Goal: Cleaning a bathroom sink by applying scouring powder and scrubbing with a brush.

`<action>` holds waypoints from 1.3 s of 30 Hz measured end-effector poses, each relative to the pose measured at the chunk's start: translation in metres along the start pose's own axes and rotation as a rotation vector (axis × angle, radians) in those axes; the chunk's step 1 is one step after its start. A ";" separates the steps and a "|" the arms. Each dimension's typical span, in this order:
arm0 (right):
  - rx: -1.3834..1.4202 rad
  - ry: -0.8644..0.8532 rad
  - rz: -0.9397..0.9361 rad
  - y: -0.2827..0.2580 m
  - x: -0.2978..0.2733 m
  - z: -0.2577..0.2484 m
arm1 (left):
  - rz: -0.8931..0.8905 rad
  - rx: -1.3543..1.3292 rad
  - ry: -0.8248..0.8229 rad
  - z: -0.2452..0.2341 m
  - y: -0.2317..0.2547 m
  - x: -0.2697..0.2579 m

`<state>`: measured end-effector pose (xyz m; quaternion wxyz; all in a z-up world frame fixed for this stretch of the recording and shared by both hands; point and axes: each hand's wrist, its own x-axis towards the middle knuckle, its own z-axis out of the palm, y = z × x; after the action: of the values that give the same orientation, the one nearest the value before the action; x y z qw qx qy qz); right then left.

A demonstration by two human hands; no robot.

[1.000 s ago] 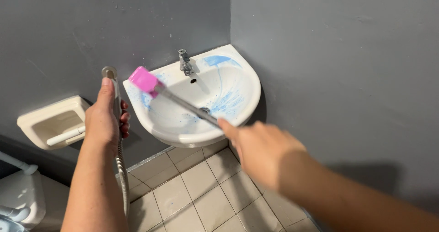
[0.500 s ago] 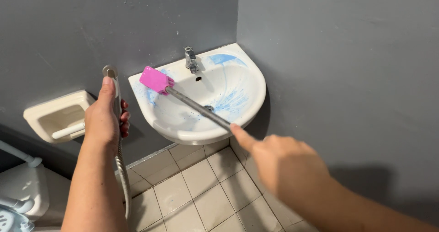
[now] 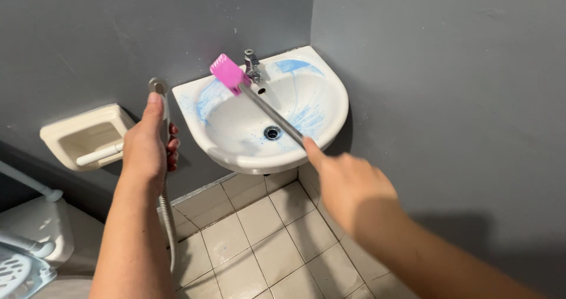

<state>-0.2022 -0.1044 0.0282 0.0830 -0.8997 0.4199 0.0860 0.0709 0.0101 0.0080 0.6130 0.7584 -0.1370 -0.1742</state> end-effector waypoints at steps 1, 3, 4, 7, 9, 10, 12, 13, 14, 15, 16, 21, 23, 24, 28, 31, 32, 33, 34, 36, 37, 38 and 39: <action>0.053 -0.005 0.004 -0.008 -0.001 -0.011 | 0.009 0.005 -0.006 0.000 0.001 -0.002; 0.106 -0.012 0.015 -0.015 -0.008 -0.020 | 0.015 0.009 -0.019 0.001 0.002 -0.005; 0.168 -0.037 0.026 -0.013 -0.013 -0.017 | 0.012 0.009 -0.026 0.003 0.003 -0.006; 0.198 -0.011 -0.044 0.014 -0.027 0.008 | 0.010 0.005 -0.052 0.011 0.003 -0.005; 0.164 0.042 -0.122 0.038 -0.035 0.018 | 0.013 0.002 -0.073 0.016 0.003 -0.002; 0.119 0.165 -0.181 0.051 -0.038 0.017 | 0.024 -0.002 -0.083 0.019 0.002 0.000; 0.069 0.285 -0.229 0.068 -0.051 -0.001 | 0.031 -0.007 -0.104 0.024 0.002 0.000; 0.022 0.135 -0.049 0.072 -0.061 -0.018 | 0.038 -0.008 -0.110 0.027 0.003 -0.001; -0.022 -0.012 0.127 0.076 -0.069 -0.035 | 0.044 -0.008 -0.109 0.028 0.004 -0.002; -0.023 -0.015 0.131 0.092 -0.074 -0.032 | 0.042 -0.008 -0.115 0.031 0.004 -0.003; -0.052 -0.034 0.240 0.107 -0.079 -0.030 | 0.040 -0.005 -0.118 0.033 0.003 -0.004; 0.488 0.362 -0.271 0.246 -0.070 0.029 | 0.017 0.010 -0.150 0.045 -0.003 -0.005; 0.050 0.217 0.341 0.194 -0.062 -0.018 | -0.011 0.011 -0.182 0.054 -0.004 -0.006; 0.051 0.217 0.348 0.175 -0.047 -0.025 | -0.010 0.012 -0.188 0.060 -0.002 -0.007; 0.222 0.106 0.298 0.113 0.011 -0.033 | -0.036 0.061 -0.223 0.080 0.006 -0.012; 0.379 0.108 0.243 0.080 0.036 -0.026 | -0.033 0.085 -0.245 0.092 0.009 -0.013; 0.482 0.114 0.234 0.069 0.041 -0.024 | -0.029 0.088 -0.254 0.094 0.010 -0.013; 0.485 0.113 0.237 0.066 0.034 -0.027 | -0.029 0.091 -0.257 0.096 0.009 -0.011; 0.472 0.076 0.273 0.063 0.026 -0.031 | -0.028 0.084 -0.262 0.097 0.009 -0.009; 0.460 0.040 0.309 0.067 0.012 -0.035 | -0.026 0.076 -0.267 0.100 0.007 -0.007; 0.367 -0.016 0.340 0.074 0.005 -0.035 | -0.027 0.074 -0.268 0.101 0.006 -0.006; 0.276 -0.071 0.366 0.079 -0.001 -0.034 | -0.025 0.073 -0.265 0.100 0.005 -0.004; 0.278 -0.069 0.362 0.084 0.005 -0.037 | -0.021 0.075 -0.261 0.099 0.007 -0.004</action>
<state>-0.2607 -0.1693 0.0566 0.2037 -0.7860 0.5793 0.0713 0.0246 -0.0771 -0.0033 0.5595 0.7530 -0.2139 -0.2725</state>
